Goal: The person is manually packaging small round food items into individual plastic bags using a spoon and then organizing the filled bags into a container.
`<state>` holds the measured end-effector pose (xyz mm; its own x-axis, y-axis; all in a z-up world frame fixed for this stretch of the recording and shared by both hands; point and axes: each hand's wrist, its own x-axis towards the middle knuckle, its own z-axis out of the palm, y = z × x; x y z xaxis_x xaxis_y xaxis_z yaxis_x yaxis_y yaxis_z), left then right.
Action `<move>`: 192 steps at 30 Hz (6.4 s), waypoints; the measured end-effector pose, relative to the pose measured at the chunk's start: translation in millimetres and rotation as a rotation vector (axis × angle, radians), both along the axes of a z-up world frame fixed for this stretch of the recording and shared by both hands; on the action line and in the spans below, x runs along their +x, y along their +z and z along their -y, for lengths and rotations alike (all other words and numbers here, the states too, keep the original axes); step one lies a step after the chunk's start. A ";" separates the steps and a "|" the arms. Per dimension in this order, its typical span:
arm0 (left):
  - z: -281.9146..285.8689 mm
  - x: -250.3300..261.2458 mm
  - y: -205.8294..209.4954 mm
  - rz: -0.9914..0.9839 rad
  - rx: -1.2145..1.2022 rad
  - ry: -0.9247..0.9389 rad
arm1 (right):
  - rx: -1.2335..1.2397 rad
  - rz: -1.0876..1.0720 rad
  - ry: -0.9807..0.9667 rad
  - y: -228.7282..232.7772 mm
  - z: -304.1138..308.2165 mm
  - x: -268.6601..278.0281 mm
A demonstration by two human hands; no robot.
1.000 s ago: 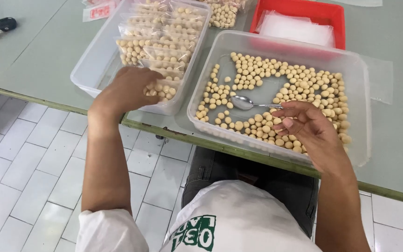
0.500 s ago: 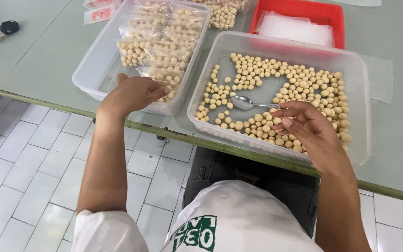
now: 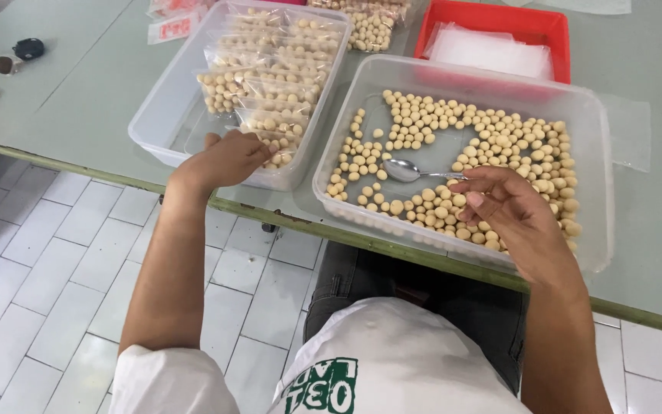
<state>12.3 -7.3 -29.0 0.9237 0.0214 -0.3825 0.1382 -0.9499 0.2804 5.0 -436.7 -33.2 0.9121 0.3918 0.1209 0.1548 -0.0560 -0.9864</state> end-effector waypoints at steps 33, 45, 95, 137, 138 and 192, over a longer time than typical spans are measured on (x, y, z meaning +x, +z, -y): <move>-34.2 -20.0 39.9 0.090 -0.342 0.112 | -0.432 0.412 0.449 38.3 -181.5 20.9; -47.9 -9.5 22.1 0.061 -0.283 0.028 | -1.019 0.673 0.395 -18.5 -271.7 48.7; 45.4 -16.2 -36.2 1.216 -0.253 0.149 | -0.833 0.158 -0.019 56.2 -72.4 41.4; 109.8 -8.9 -33.8 0.846 -0.138 0.080 | -0.423 -0.029 -0.359 7.2 42.1 -3.4; 110.5 -9.2 -34.6 0.846 -0.125 0.082 | -0.385 0.015 -0.377 6.6 42.9 -4.2; 179.9 21.7 2.4 0.536 -0.739 -0.408 | 0.219 0.046 -0.527 16.6 51.5 36.4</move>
<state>34.0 -187.2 -26.6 0.8617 -0.4109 0.2975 -0.4773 -0.4581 0.7499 41.4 -488.2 -16.6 0.9692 -0.1531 0.1926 0.2047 0.0672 -0.9765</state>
